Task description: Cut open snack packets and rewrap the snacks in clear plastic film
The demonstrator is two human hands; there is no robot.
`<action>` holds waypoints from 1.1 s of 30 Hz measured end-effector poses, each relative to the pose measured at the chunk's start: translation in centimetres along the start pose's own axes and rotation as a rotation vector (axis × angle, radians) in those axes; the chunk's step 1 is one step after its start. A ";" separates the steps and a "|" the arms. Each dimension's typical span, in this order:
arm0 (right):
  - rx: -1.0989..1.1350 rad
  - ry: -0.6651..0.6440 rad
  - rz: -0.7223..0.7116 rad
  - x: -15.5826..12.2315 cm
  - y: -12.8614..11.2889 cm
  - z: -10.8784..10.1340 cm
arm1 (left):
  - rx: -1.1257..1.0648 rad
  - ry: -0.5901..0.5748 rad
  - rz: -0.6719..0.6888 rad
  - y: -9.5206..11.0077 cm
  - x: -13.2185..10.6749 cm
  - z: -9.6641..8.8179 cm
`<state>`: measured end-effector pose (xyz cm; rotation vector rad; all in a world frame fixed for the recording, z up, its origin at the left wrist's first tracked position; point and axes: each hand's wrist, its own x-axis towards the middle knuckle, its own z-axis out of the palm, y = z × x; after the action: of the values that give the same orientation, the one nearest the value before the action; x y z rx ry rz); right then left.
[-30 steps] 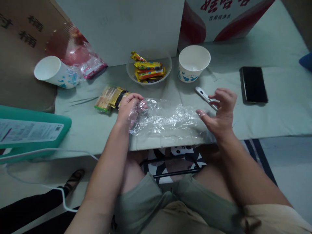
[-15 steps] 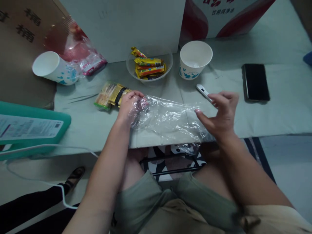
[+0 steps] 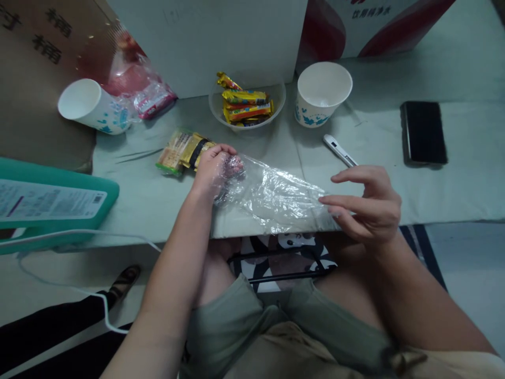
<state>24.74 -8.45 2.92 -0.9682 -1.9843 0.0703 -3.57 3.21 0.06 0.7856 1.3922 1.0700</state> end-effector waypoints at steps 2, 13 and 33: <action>0.088 -0.101 -0.027 0.0 0.0 -0.3 | 0.002 -0.018 0.005 0.0 0.0 -0.2; 0.387 -0.692 0.381 0.0 1.3 -1.2 | -0.033 -0.406 0.022 0.2 -0.3 -2.1; 0.566 -1.060 0.782 2.2 0.8 1.5 | 0.103 -0.715 0.189 0.2 -0.8 -3.3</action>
<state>23.50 -5.98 3.29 -1.3853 -2.0691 1.7793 -6.74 1.96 0.29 1.2451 0.7743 0.7425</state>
